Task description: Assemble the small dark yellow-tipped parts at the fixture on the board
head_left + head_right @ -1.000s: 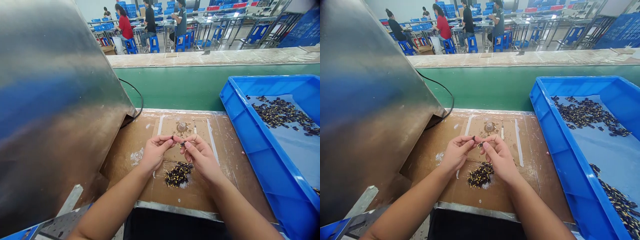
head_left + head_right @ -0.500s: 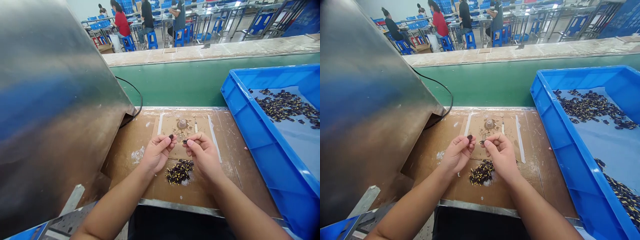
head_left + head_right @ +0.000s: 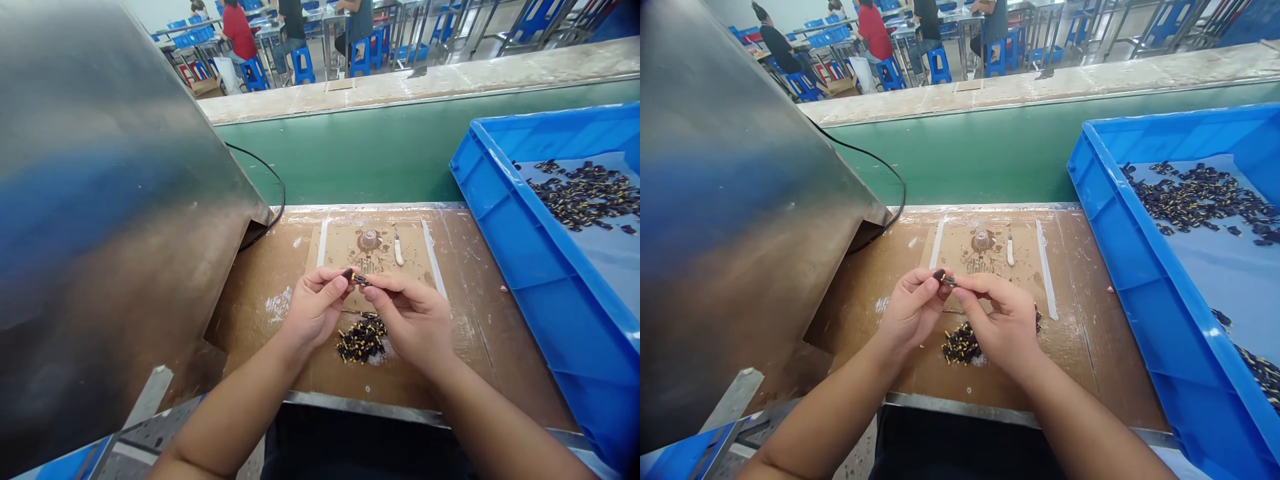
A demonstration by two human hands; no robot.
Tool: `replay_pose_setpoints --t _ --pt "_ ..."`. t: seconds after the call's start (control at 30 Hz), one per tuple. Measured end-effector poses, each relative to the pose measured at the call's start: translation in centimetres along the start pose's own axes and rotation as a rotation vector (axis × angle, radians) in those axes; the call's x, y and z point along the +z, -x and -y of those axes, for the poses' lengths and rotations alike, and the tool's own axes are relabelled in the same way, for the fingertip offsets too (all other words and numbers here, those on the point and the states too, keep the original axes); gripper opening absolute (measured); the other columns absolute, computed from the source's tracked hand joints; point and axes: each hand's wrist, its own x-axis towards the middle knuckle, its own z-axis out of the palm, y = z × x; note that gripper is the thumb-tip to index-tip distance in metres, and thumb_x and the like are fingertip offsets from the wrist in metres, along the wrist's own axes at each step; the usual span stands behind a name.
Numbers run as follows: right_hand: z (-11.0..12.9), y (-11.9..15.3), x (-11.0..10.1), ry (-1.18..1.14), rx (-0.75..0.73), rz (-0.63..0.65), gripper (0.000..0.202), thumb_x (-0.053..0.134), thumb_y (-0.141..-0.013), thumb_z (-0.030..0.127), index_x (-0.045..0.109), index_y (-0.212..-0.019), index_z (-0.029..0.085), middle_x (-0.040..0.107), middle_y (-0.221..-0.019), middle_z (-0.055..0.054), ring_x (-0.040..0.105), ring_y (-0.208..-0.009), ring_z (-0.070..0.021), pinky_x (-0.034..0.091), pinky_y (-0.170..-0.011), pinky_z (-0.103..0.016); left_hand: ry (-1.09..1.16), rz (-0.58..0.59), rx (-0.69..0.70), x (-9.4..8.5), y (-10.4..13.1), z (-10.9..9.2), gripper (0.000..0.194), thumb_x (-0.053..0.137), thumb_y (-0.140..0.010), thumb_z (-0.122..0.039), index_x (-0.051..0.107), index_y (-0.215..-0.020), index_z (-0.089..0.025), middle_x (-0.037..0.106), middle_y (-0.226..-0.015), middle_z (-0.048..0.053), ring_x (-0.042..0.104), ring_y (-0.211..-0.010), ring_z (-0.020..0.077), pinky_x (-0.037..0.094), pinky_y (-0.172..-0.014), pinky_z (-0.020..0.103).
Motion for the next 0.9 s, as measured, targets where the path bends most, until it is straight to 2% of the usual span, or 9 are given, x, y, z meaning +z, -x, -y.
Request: replay_pose_setpoints --t 0.1,0.37,0.5,0.7,0.9 --pt "-0.2 0.1 0.0 0.057 -0.055 -0.002 0.028 0.073 -0.092 0.017 0.076 -0.113 0.035 0.078 -0.108 0.001 0.075 -0.097 -0.0191 0.064 -0.086 -0.039 -0.004 0.021 0.01 0.1 0.1 -0.1 0.017 0.093 -0.069 -0.031 0.078 -0.076 -0.026 0.08 -0.088 -0.001 0.072 -0.08 0.0107 0.059 -0.082 0.023" --pt "-0.2 -0.1 -0.2 0.137 -0.081 0.0 0.027 0.073 -0.091 0.016 0.077 -0.112 0.033 0.078 -0.108 0.001 0.075 -0.096 -0.0198 0.063 -0.084 -0.038 -0.06 0.005 0.027 -0.2 0.0 0.1 0.019 0.093 -0.069 -0.035 0.078 -0.078 -0.026 0.081 -0.094 0.001 0.074 -0.091 0.0146 0.059 -0.09 0.028" --pt "0.0 -0.3 -0.6 0.204 -0.113 0.031 0.026 0.072 -0.092 0.015 0.076 -0.112 0.031 0.078 -0.11 0.001 0.075 -0.097 -0.0191 0.063 -0.086 -0.037 -0.062 0.003 0.022 -0.2 -0.1 0.1 0.018 0.093 -0.069 -0.034 0.079 -0.079 -0.026 0.081 -0.095 0.002 0.075 -0.09 0.0156 0.06 -0.089 0.029" --pt "0.4 -1.1 -1.3 0.342 -0.224 0.07 0.025 0.072 -0.092 0.013 0.076 -0.11 0.03 0.079 -0.104 0.003 0.076 -0.092 -0.0169 0.064 -0.082 -0.034 -0.239 0.04 0.177 -0.8 -0.3 0.4 0.01 0.087 -0.076 -0.027 0.081 -0.083 -0.024 0.081 -0.098 0.006 0.075 -0.1 0.021 0.058 -0.099 0.037" --pt "0.5 -1.2 -1.7 0.377 -0.276 0.08 0.025 0.071 -0.092 0.012 0.076 -0.11 0.03 0.08 -0.104 0.002 0.076 -0.093 -0.0173 0.064 -0.083 -0.033 -0.356 0.039 0.22 -1.2 -0.3 0.7 0.007 0.084 -0.08 -0.027 0.081 -0.085 -0.024 0.08 -0.102 0.008 0.075 -0.103 0.0238 0.058 -0.103 0.042"
